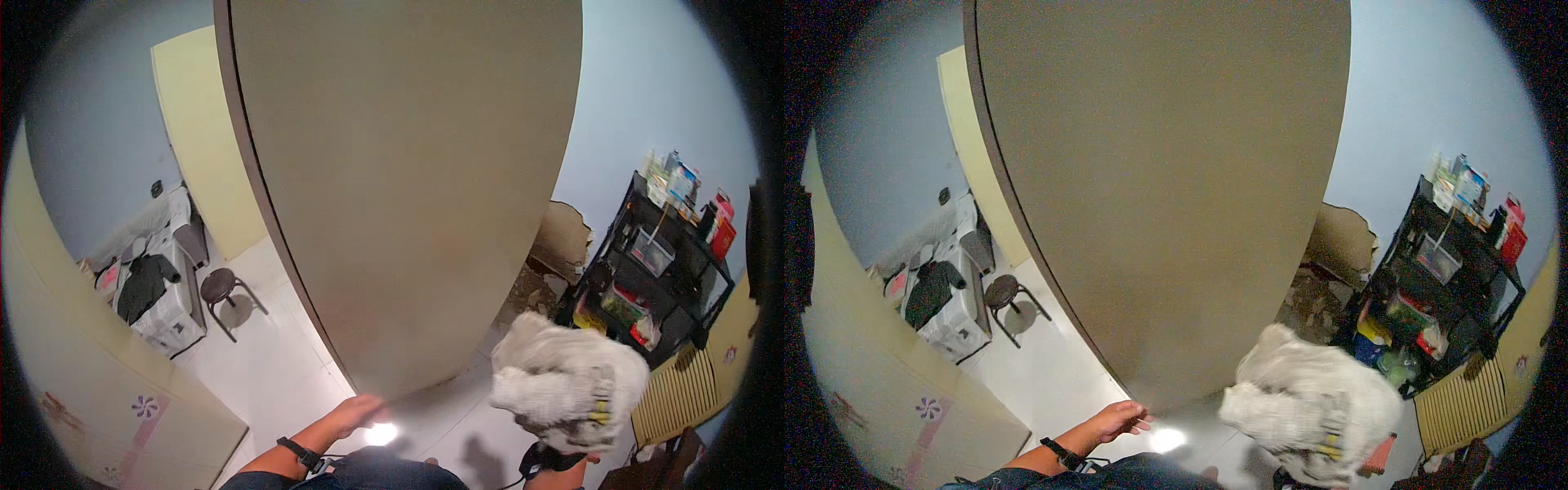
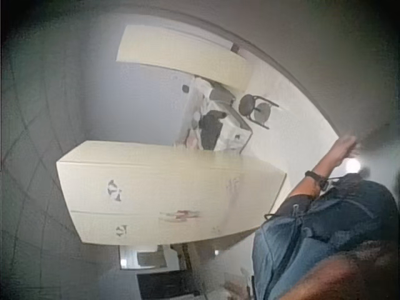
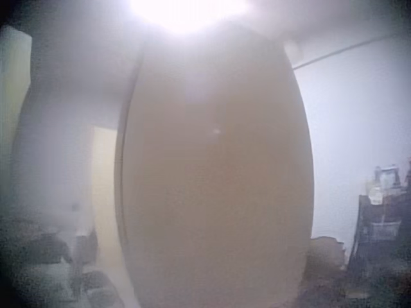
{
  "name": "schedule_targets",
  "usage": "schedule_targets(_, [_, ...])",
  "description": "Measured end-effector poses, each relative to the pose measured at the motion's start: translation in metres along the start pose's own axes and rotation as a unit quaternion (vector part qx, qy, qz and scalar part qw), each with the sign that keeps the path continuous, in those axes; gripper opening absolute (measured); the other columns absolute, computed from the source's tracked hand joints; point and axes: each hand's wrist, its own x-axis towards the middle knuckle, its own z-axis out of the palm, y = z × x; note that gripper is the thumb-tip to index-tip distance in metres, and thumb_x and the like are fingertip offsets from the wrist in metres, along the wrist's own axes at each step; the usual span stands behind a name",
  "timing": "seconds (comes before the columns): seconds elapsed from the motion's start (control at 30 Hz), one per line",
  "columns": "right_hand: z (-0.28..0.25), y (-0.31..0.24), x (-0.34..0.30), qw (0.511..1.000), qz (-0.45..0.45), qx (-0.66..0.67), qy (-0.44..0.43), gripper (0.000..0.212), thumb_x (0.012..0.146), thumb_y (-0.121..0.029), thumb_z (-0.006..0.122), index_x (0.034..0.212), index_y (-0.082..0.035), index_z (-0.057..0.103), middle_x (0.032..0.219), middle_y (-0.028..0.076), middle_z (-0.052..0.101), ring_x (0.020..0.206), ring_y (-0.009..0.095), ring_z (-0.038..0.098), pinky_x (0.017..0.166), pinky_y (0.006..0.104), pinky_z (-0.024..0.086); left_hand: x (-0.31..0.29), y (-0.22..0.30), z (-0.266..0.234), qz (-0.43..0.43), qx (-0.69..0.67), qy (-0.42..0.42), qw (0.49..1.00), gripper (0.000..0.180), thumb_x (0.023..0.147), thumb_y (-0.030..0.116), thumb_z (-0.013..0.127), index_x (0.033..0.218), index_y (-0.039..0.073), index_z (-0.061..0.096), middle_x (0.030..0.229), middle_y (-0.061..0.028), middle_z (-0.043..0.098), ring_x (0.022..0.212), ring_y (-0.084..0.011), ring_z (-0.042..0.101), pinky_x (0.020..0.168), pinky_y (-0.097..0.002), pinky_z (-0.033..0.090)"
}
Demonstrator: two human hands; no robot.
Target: The person wipes a white closet door and the exterior of a floor-standing air conditioning unit with a cloth, periodically rinsing and wringing the cloth in a basin of soapy water.
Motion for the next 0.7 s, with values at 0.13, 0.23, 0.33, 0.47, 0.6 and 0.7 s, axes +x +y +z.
schedule_targets(0.13, [-0.016, 0.004, -0.001, 0.999, 0.017, 0.04, 0.018, 0.048, 0.089, -0.018, 0.047, 0.132, 0.003, 0.047, 0.131, 0.021, 0.054, 0.117, 0.037, 0.054, 0.104, 0.0492, 0.04, -0.019, -0.03, 0.004, -0.003, -0.017, 0.055, 0.998, 0.034, 0.096, 0.032, 0.054, 0.115, 0.003, 0.057, 0.11, -0.0093, 0.064, 0.096, -0.0205, 0.064, 0.082, -0.0344, 0.051])
schedule_targets(0.23, [-0.028, 0.007, -0.005, 0.997, 0.033, 0.062, 0.033, 0.047, 0.091, -0.019, 0.047, 0.133, 0.002, 0.047, 0.131, 0.02, 0.054, 0.118, 0.036, 0.053, 0.105, 0.0476, 0.04, -0.026, -0.036, 0.007, -0.004, -0.023, 0.078, 0.997, 0.036, 0.096, 0.033, 0.056, 0.115, 0.002, 0.057, 0.111, -0.01, 0.064, 0.097, -0.0212, 0.064, 0.081, -0.0332, 0.051])
schedule_targets(0.33, [-0.033, 0.013, 0.001, 0.996, 0.027, 0.076, 0.028, 0.046, 0.092, -0.02, 0.046, 0.133, 0.001, 0.047, 0.132, 0.019, 0.053, 0.119, 0.035, 0.053, 0.105, 0.046, 0.04, -0.03, -0.036, 0.006, -0.006, -0.022, 0.11, 0.994, 0.027, 0.097, 0.026, 0.054, 0.113, 0.005, 0.054, 0.113, -0.0125, 0.065, 0.097, -0.024, 0.066, 0.08, -0.0345, 0.052])
schedule_targets(0.47, [-0.026, 0.011, 0.006, 0.996, -0.004, 0.083, 0.018, 0.045, 0.094, -0.022, 0.045, 0.133, 0.0, 0.048, 0.133, 0.018, 0.053, 0.12, 0.034, 0.052, 0.105, 0.0438, 0.04, -0.032, -0.048, -0.005, 0.007, -0.029, 0.114, 0.993, 0.034, 0.096, 0.028, 0.054, 0.114, -0.001, 0.055, 0.111, -0.0142, 0.064, 0.098, -0.0234, 0.064, 0.08, -0.0328, 0.052])
schedule_targets(0.6, [-0.036, 0.023, 0.009, 0.994, -0.04, 0.094, 0.024, 0.044, 0.096, -0.023, 0.044, 0.133, -0.002, 0.048, 0.134, 0.016, 0.053, 0.121, 0.033, 0.051, 0.106, 0.0416, 0.04, -0.04, -0.052, -0.022, 0.005, -0.033, 0.122, 0.992, 0.033, 0.096, 0.027, 0.056, 0.114, -0.001, 0.054, 0.11, -0.015, 0.064, 0.095, -0.0243, 0.065, 0.079, -0.0334, 0.053])
schedule_targets(0.7, [-0.054, 0.031, 0.011, 0.994, -0.099, 0.023, 0.045, 0.043, 0.097, -0.024, 0.044, 0.134, -0.003, 0.048, 0.134, 0.016, 0.053, 0.122, 0.032, 0.05, 0.106, 0.04, 0.04, -0.042, -0.053, -0.036, 0.009, -0.037, 0.119, 0.992, 0.032, 0.096, 0.027, 0.056, 0.113, 0.0, 0.054, 0.109, -0.0149, 0.065, 0.095, -0.0242, 0.065, 0.078, -0.0335, 0.053])
